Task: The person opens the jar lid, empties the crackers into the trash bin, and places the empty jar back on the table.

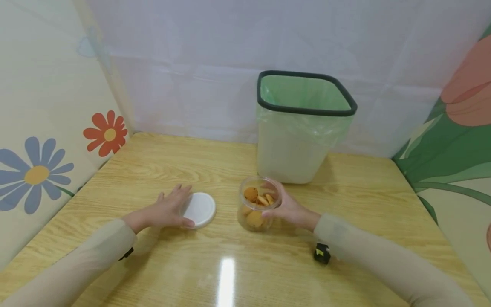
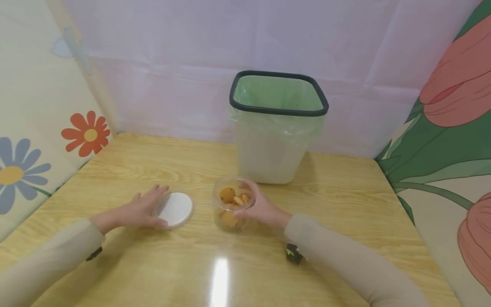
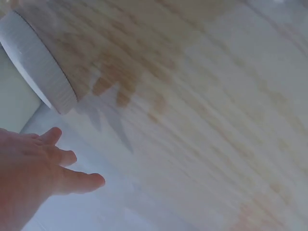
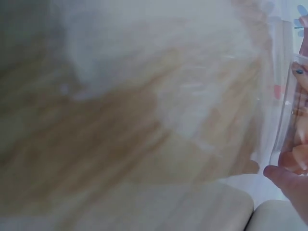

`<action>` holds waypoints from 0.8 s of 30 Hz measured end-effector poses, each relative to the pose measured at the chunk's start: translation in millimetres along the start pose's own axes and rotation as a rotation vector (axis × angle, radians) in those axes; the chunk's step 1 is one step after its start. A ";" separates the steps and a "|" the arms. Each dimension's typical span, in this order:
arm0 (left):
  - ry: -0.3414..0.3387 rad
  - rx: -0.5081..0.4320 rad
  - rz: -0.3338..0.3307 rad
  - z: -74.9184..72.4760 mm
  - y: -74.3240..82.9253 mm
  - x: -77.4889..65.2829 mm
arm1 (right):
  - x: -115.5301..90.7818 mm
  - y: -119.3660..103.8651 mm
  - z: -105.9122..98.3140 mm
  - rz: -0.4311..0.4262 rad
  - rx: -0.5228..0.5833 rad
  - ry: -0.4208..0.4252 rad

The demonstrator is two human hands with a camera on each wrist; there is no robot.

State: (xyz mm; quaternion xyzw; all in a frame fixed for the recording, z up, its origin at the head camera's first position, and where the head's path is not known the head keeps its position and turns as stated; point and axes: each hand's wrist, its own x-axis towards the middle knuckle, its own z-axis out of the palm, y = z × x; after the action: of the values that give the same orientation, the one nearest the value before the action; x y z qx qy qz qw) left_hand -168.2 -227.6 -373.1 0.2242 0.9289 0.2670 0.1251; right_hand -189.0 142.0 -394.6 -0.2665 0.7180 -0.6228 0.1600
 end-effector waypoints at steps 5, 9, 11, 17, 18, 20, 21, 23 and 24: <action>0.018 -0.052 -0.033 -6.4 2.6 0.5 | -3.0 -5.2 -3.3 -0.018 -0.005 0.010; 0.035 -0.067 -0.049 -9.5 3.6 2.7 | -5.2 -8.7 -6.2 -0.021 -0.002 0.017; 0.046 -0.074 -0.050 -10.6 4.4 4.1 | -6.2 -10.2 -7.6 -0.019 -0.003 0.026; 0.059 -0.119 -0.045 -14.4 7.4 6.4 | -9.2 -14.7 -9.6 -0.006 0.025 0.042; 0.062 -0.117 -0.041 -14.9 7.5 6.8 | -9.7 -15.5 -9.7 -0.005 0.033 0.041; 0.067 -0.112 -0.037 -15.5 7.3 7.9 | -10.7 -16.2 -9.9 -0.010 0.048 0.043; 0.069 -0.109 -0.037 -15.8 7.2 8.5 | -11.1 -16.3 -10.1 -0.014 0.054 0.045; 0.073 -0.104 -0.036 -16.3 6.3 9.6 | -12.0 -16.3 -10.8 -0.018 0.069 0.050; 0.075 -0.103 -0.034 -16.5 6.0 10.1 | -12.5 -16.4 -11.2 -0.022 0.074 0.056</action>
State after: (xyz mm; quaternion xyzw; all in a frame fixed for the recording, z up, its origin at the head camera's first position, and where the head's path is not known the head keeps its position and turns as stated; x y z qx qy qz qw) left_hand -180.6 -225.4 -357.3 0.1916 0.9217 0.3202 0.1062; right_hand -182.2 157.0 -377.9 -0.2509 0.6958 -0.6577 0.1427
